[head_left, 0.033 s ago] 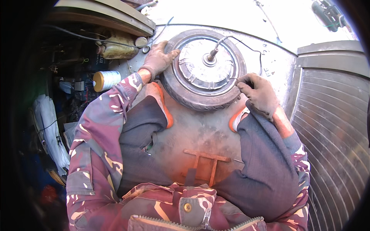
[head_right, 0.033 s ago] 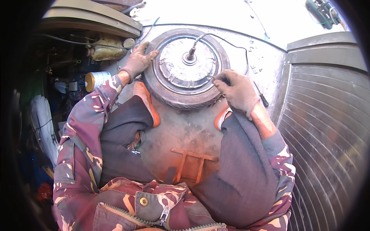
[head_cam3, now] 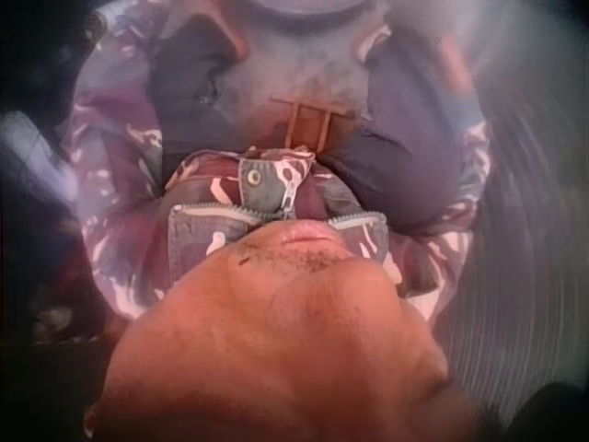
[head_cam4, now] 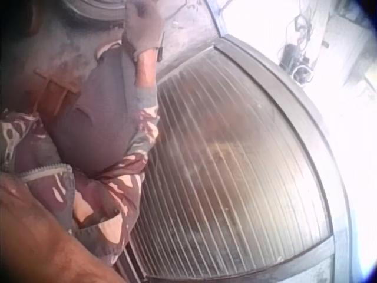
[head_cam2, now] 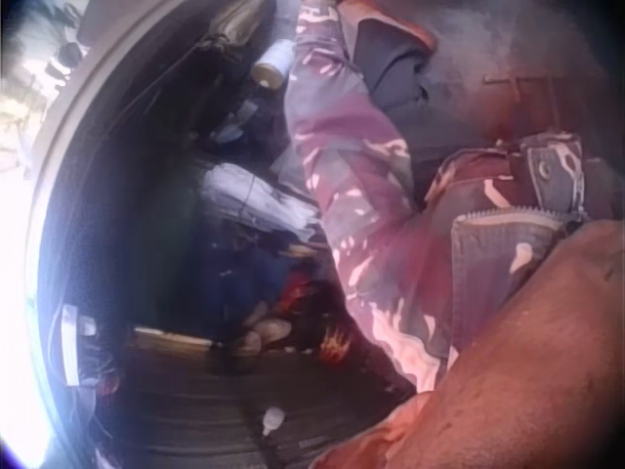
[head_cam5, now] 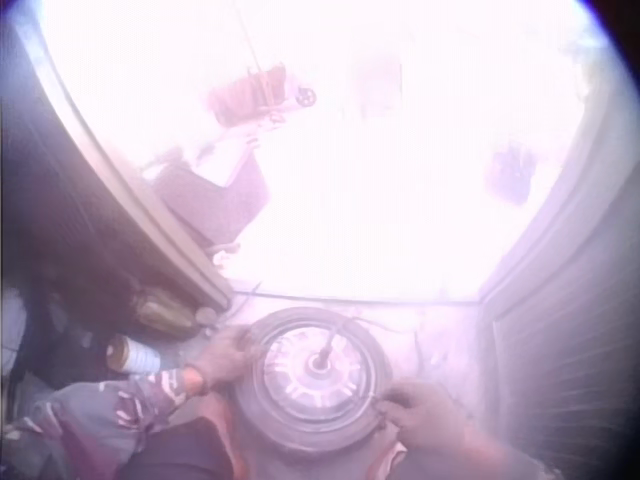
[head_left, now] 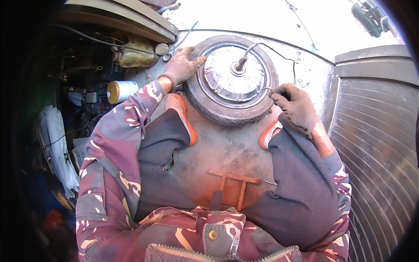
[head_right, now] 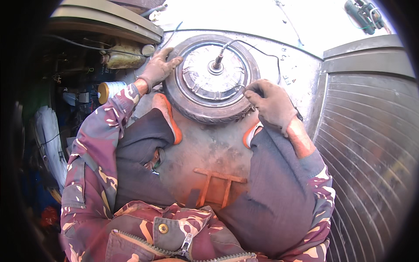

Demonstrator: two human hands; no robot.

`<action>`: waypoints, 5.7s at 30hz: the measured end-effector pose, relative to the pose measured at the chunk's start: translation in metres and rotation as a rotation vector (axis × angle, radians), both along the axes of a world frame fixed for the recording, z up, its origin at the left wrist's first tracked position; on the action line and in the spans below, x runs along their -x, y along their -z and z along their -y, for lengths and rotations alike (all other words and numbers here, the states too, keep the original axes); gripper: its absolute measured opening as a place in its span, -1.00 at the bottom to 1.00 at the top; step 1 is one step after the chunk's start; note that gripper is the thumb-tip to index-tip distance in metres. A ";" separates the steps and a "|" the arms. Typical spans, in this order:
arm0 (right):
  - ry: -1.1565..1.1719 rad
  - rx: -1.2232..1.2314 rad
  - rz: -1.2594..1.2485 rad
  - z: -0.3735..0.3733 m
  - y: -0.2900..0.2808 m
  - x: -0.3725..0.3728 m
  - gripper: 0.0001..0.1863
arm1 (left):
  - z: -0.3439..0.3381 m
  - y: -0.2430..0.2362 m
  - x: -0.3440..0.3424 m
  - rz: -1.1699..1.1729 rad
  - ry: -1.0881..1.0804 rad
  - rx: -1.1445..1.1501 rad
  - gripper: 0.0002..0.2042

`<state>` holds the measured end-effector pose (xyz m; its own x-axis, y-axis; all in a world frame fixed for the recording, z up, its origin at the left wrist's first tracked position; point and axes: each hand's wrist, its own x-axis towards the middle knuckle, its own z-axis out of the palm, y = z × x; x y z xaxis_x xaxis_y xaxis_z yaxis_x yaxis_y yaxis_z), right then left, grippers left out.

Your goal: The person uses a tire iron to pry the bead of a bicycle tire off the rim. They work around the circumference, gradually releasing the tire from the rim. The tire is eventually removed from the rim.

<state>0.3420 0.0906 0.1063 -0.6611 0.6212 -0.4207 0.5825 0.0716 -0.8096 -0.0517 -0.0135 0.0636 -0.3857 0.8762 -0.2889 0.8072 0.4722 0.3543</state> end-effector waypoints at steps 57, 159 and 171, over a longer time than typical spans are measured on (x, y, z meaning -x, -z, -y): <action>-0.396 -0.295 -0.436 0.161 -0.230 0.003 -0.80 | 0.022 -0.166 -0.130 0.566 0.310 -0.003 -0.22; -0.515 -0.683 0.056 -0.104 0.067 -0.072 -0.88 | -0.071 0.042 -0.101 0.897 -0.656 -0.105 -0.48; -0.508 -0.622 0.067 -0.100 0.075 -0.070 -0.85 | -0.069 0.050 -0.092 0.915 -0.679 -0.126 -0.44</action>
<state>0.4118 0.1909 0.0317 -0.9115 0.3849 -0.1450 0.4033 0.7670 -0.4990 0.0403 0.0555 0.0133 -0.4803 0.6102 -0.6301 -0.1854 0.6315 0.7529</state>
